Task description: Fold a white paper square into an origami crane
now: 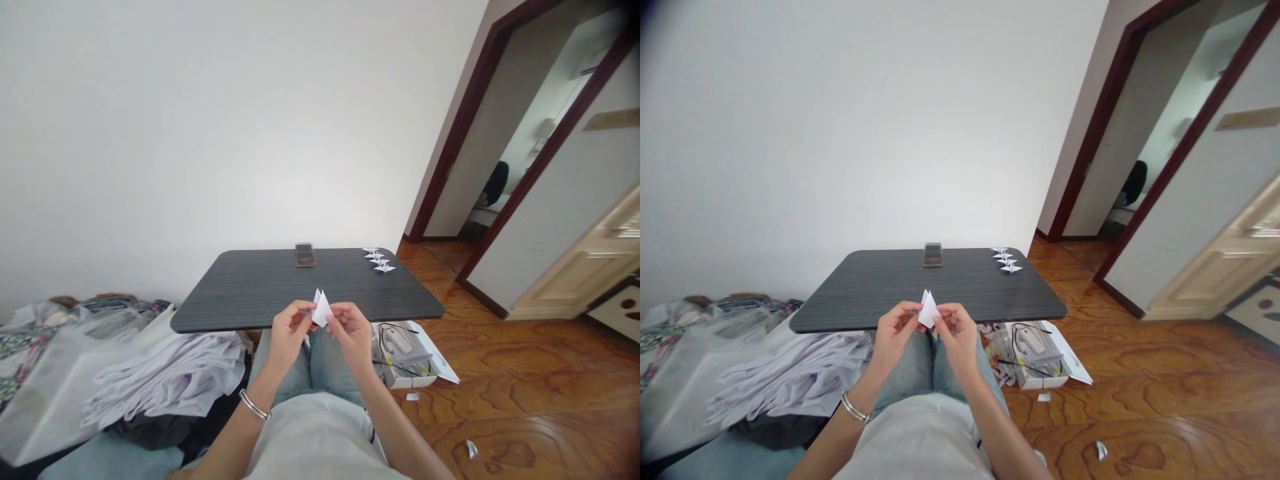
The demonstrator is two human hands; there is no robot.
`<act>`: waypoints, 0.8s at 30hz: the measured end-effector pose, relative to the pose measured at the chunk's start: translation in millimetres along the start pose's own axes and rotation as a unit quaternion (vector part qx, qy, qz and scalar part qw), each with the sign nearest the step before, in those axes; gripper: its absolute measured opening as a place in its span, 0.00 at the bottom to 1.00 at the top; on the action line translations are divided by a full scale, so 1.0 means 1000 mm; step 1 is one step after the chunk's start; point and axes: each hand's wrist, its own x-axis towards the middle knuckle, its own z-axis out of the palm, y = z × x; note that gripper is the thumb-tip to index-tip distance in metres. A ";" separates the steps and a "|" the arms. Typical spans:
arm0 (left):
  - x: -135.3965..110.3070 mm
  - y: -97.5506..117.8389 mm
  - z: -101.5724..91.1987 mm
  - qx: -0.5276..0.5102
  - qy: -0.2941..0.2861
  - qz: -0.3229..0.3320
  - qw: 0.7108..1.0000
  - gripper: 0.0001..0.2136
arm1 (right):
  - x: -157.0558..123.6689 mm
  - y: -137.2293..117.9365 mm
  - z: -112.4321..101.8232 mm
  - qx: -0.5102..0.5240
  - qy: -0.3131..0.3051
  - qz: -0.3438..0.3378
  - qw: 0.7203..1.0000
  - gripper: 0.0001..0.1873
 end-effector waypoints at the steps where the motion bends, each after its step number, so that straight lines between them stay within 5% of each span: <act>1: 0.000 0.000 0.000 -0.004 -0.001 0.000 1.000 0.06 | 0.000 0.000 0.000 -0.002 0.001 0.001 1.000 0.07; 7: 0.000 0.000 0.002 -0.031 -0.006 0.007 0.999 0.08 | 0.000 -0.001 0.001 -0.009 0.005 0.000 1.000 0.08; 13: 0.000 0.000 0.002 -0.089 -0.029 0.009 0.996 0.20 | 0.000 0.000 0.000 -0.011 0.017 0.006 1.000 0.10; 24: 0.000 -0.002 0.001 -0.098 -0.035 0.001 0.995 0.16 | 0.000 -0.003 0.001 -0.015 0.011 0.016 1.000 0.08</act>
